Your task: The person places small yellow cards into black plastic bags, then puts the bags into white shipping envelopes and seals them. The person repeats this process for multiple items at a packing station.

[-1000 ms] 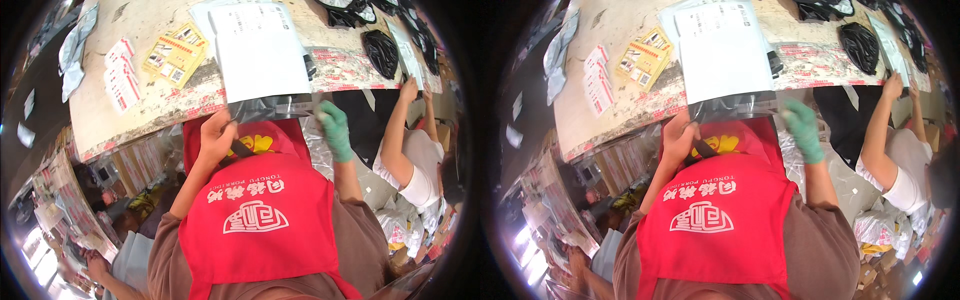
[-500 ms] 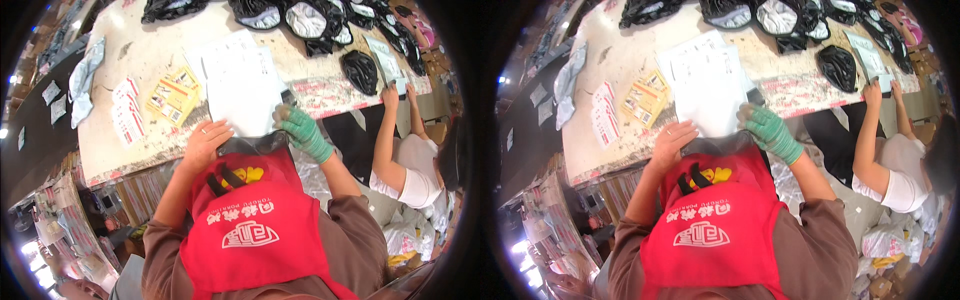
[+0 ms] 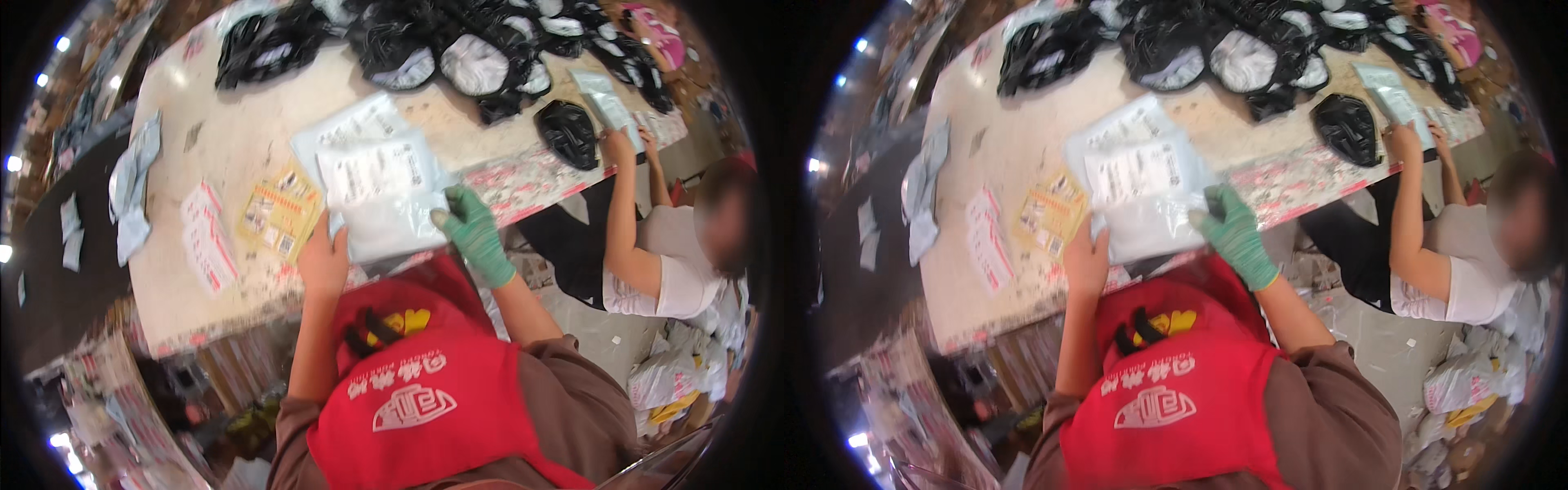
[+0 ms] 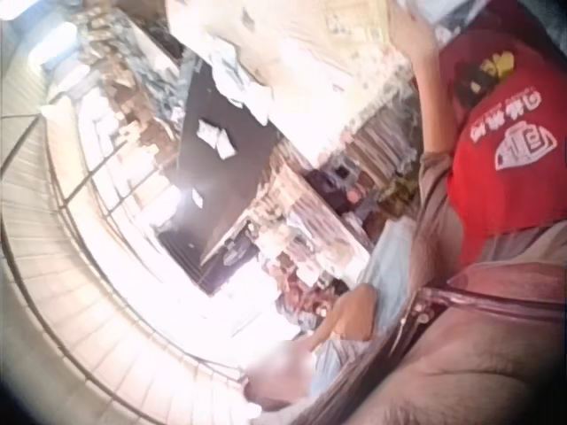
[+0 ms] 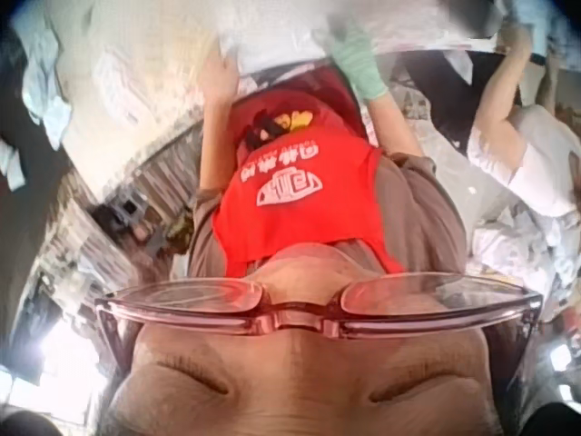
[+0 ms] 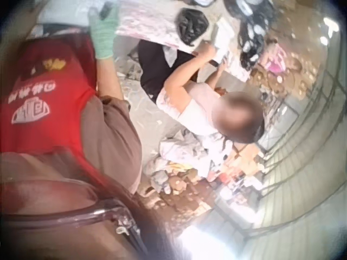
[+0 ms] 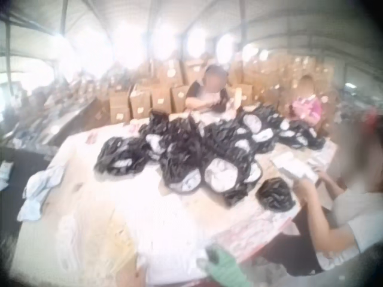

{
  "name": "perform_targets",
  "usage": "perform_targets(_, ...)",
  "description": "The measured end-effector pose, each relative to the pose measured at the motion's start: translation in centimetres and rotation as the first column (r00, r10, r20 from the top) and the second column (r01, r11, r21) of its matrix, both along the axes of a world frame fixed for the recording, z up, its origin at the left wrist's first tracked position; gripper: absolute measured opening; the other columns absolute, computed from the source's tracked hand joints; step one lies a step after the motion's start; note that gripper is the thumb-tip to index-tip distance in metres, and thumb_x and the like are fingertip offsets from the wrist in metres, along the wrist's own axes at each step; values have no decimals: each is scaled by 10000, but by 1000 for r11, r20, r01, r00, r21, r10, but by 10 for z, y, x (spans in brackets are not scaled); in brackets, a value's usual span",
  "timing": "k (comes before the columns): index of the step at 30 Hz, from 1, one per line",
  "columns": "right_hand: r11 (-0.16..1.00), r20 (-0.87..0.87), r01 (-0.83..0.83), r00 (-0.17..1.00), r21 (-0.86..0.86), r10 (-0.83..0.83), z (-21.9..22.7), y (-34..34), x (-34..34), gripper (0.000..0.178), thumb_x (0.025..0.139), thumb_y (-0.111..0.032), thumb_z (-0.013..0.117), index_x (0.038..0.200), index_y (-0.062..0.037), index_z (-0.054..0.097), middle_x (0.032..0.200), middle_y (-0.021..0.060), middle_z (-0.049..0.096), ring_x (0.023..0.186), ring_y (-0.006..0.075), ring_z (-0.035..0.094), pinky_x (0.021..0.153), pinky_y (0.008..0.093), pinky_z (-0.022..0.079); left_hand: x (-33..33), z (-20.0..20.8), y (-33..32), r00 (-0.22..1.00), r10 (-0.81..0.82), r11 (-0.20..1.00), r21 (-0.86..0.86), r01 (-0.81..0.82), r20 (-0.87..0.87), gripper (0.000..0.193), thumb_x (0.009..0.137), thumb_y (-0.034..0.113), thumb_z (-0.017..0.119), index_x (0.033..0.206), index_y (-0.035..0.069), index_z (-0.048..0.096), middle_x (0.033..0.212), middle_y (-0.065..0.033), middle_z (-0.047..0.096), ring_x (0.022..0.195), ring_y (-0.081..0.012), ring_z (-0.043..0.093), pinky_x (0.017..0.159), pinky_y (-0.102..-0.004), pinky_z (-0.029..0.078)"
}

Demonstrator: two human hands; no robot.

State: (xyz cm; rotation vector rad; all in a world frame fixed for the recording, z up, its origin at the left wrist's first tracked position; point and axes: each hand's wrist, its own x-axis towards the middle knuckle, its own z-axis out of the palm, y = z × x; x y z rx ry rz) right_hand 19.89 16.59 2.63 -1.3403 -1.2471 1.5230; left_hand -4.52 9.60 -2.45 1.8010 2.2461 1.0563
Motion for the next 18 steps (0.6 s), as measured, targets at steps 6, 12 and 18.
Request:
perform_targets(6, 837, -640, -463, 745, -292, 188, 0, 13, 7, 608, 866, -202, 725, 1368, 43, 484, 1294, 138, 613, 1174, 197, 609, 1009, 327, 489, 3, 44, -1, 391, -86, 964, -22, 264, 916, 400, 926, -1, 585, 1309, -94, 513, 1113, -109, 651, 969, -129, 619, 856, -274, 498)
perform_targets(12, 851, -574, -524, 695, 7, 433, -14, 9, 2, 529, 865, -150, 705, 1359, -71, 533, 1319, 91, 600, 1206, 252, 583, 993, 393, 491, -1, 37, -19, -41, 65, 928, -45, 370, 997, 356, 1003, 148, 508, 1291, -63, 509, 1186, -166, 626, 1046, -228, 642, 910, -349, 521)
perform_targets(18, 515, 512, -282, 768, 810, -384, -4, 128, 60, 406, 816, -214, 727, 1216, -178, 665, 1314, 164, 577, 1210, 375, 549, 1036, 437, 444, -68, 92, -24, 206, -214, 944, 257, -209, 955, 384, 1016, 214, 487, 1323, -18, 488, 1329, -186, 537, 1151, -249, 568, 932, -350, 498)
